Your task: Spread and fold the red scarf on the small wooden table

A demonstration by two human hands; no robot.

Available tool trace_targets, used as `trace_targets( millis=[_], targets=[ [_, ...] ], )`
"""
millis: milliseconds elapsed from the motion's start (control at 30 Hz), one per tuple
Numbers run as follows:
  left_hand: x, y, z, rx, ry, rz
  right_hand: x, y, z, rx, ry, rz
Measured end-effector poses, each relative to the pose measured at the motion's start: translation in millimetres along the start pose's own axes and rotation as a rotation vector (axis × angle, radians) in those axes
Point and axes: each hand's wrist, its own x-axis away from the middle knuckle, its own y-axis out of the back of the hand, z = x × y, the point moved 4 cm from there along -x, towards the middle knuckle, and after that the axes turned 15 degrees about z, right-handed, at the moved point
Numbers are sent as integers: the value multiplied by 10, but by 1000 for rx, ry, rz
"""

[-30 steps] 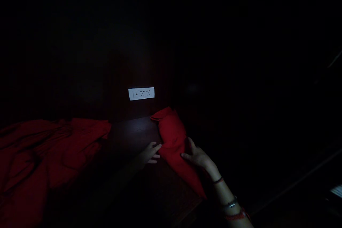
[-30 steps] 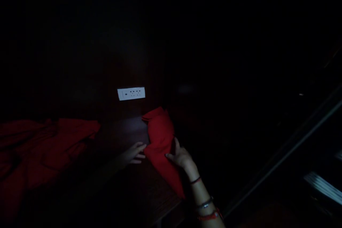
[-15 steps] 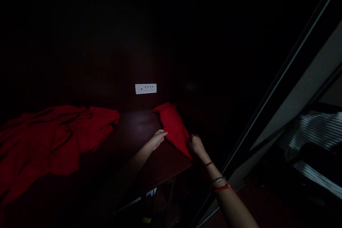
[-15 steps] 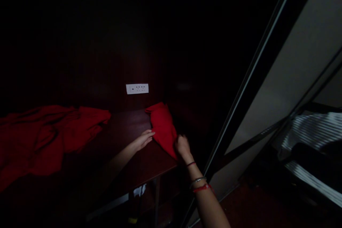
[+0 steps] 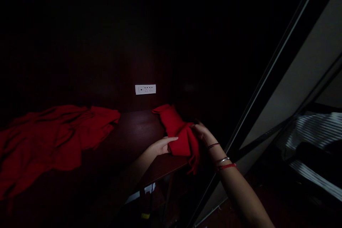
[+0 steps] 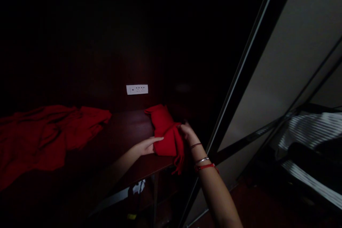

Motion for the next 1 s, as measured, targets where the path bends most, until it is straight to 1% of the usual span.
trace_targets(
  millis=[33,100,200,267,333,367,400,433,500,567,633,667,700,767,867,1000],
  targets=[
    [35,-17,33,32,15,-23,42,11,-1,51,10,7],
    [91,-62,75,99,27,-55,114,51,27,248,58,0],
    [119,-177,101,166,15,-23,161,115,88,609,79,-40],
    [116,-259,154,222,50,-23,155,133,95,727,39,-51],
    [119,-335,255,262,138,-50,147,111,68,768,8,-42],
    [128,-370,316,252,194,-65,149,87,40,780,0,-35],
    [143,-394,374,196,247,-86,156,57,1,798,-9,-25],
    [162,-405,423,111,289,-113,168,23,-47,817,-17,-13],
    [197,-381,475,-85,327,-177,195,-42,-158,856,-29,14],
    [217,-272,434,-344,322,-283,204,-88,-256,895,-42,34],
    [205,-92,304,-572,302,-397,169,-116,-302,929,-53,39],
    [185,18,214,-657,291,-449,132,-130,-299,942,-55,38],
    [155,135,122,-682,280,-486,81,-147,-278,953,-51,36],
    [82,374,-66,-661,257,-543,-56,-207,-196,968,-25,30],
    [-31,688,-302,-563,206,-603,-316,-359,-39,981,43,-2],
    [-186,1022,-494,-407,93,-656,-729,-595,83,996,116,-49]
  ],
)
